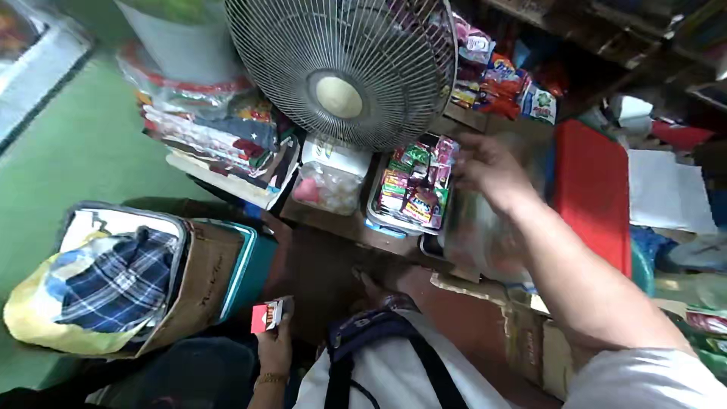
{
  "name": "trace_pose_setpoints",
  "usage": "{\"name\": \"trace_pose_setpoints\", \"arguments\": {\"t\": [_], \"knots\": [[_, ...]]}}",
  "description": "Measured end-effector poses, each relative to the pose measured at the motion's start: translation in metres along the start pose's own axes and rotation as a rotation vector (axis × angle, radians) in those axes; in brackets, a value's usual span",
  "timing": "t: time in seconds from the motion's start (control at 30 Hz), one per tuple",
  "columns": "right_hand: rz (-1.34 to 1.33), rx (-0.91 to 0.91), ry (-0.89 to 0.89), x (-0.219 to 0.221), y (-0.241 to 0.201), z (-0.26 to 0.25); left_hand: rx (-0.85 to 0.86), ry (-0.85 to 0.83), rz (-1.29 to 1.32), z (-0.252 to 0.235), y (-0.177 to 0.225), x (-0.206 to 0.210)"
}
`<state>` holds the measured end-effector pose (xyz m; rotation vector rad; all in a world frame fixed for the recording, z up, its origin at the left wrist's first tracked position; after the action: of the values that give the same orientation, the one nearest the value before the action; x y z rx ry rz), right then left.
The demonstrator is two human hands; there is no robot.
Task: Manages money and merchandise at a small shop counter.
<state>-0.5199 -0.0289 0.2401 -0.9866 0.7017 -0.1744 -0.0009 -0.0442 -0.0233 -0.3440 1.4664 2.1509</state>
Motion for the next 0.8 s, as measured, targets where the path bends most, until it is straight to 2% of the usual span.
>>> {"name": "trace_pose_setpoints", "arguments": {"t": [0.1, 0.23, 0.3, 0.37, 0.47, 0.6, 0.7, 0.8], "knots": [[0.075, -0.113, -0.158, 0.040, 0.009, 0.079, 0.120, -0.047, 0.031, 0.006, 0.027, 0.008], [0.330, -0.092, -0.402, 0.089, 0.059, 0.142, 0.325, -0.273, 0.159, 0.020, 0.112, 0.032], [0.297, -0.073, -0.362, 0.100, 0.080, 0.158, 0.396, -0.442, 0.234, 0.035, 0.159, 0.045], [0.119, -0.088, -0.269, 0.100, 0.086, 0.171, 0.436, -0.599, 0.297, 0.056, 0.200, 0.056], [-0.104, -0.184, -0.204, 0.085, 0.081, 0.186, 0.526, -0.795, 0.302, 0.089, 0.239, 0.073], [-0.224, -0.248, -0.253, 0.043, 0.088, 0.205, 0.601, -0.923, 0.223, 0.133, 0.259, 0.104], [-0.276, -0.338, -0.161, 0.005, 0.119, 0.233, 0.588, -0.934, 0.201, 0.170, 0.262, 0.133], [-0.331, -0.261, -0.097, -0.039, 0.174, 0.268, 0.600, -0.991, 0.246, 0.221, 0.261, 0.179]]}}
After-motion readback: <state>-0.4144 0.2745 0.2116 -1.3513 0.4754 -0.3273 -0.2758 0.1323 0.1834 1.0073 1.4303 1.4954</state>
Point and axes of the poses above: each hand's wrist, its own z-axis away from the middle knuckle, its own x-axis out of the palm, y = z × x, the point moved 5 cm from there along -z, towards the middle knuckle, and after that the axes turned 6 degrees about x, right-handed, at the moved point
